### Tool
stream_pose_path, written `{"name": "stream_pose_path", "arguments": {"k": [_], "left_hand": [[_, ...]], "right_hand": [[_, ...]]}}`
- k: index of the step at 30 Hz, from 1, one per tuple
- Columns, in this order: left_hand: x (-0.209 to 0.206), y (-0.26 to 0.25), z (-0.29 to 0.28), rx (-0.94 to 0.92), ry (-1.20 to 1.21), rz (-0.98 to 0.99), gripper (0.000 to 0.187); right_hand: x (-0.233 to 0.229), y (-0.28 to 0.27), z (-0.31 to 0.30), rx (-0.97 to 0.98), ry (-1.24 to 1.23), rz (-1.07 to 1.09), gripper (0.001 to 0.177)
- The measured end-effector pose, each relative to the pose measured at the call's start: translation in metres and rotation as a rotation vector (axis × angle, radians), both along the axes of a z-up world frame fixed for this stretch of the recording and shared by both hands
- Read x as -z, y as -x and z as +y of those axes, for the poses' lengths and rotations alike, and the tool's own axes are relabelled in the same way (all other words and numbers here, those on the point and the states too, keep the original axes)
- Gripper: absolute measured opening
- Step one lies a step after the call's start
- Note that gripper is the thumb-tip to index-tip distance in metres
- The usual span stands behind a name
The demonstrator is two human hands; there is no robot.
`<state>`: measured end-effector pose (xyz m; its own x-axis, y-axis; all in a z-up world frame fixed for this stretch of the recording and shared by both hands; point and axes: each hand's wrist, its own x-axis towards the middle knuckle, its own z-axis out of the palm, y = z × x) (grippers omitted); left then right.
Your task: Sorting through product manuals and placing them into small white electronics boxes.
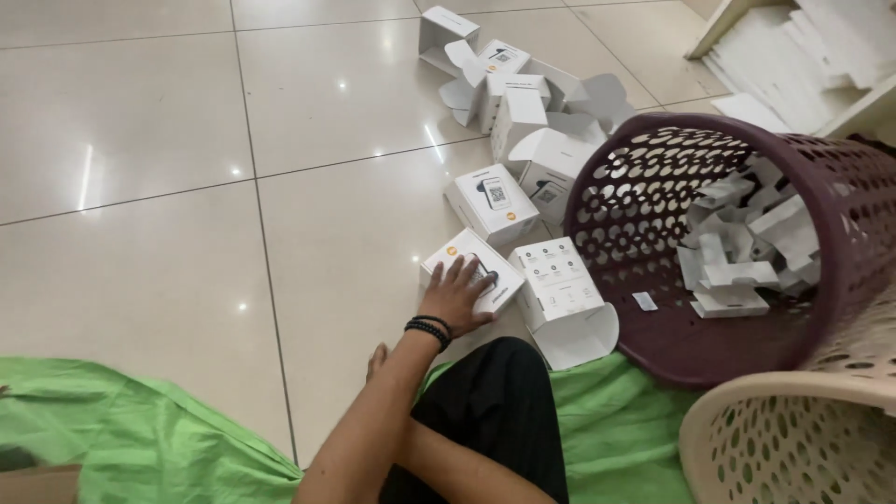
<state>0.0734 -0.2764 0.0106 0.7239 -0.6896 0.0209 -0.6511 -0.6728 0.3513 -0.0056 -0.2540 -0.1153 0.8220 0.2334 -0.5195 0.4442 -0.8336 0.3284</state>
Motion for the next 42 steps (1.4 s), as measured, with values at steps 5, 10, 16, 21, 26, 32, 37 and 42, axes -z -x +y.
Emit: {"name": "stream_pose_path", "arguments": {"k": [5,10,16,21,26,32,37,42], "left_hand": [[-0.018,-0.005,0.066,-0.096,-0.137,0.036,0.079],[-0.004,-0.001,0.194,-0.280,-0.272,0.092,0.076],[0.028,0.037,0.301,-0.385,0.008,-0.186,0.071],[-0.033,0.067,0.306,-0.932,-0.051,0.177,0.096],[0.005,0.051,0.328,-0.829,0.337,0.263,0.086],[-0.069,0.079,0.327,-0.787,1.262,0.718,0.063],[-0.040,0.073,0.345,-0.454,1.652,0.915,0.046],[-0.113,0.104,0.332,-0.041,2.157,0.921,0.071]], "right_hand": [[-0.054,0.045,-0.022,0.040,-0.339,-0.004,0.063],[-0.133,0.028,0.008,0.136,-0.882,0.060,0.041],[-0.110,0.008,0.035,0.434,-1.334,-0.335,0.039],[-0.051,0.001,0.043,0.737,-1.622,0.257,0.073],[-0.085,0.014,0.038,0.738,-1.586,0.143,0.064],[-0.130,0.031,0.032,0.434,-1.556,-0.494,0.042],[-0.197,0.069,0.053,-0.158,-1.395,-0.726,0.043],[-0.176,0.073,0.078,-0.428,-1.016,-0.262,0.050]]}}
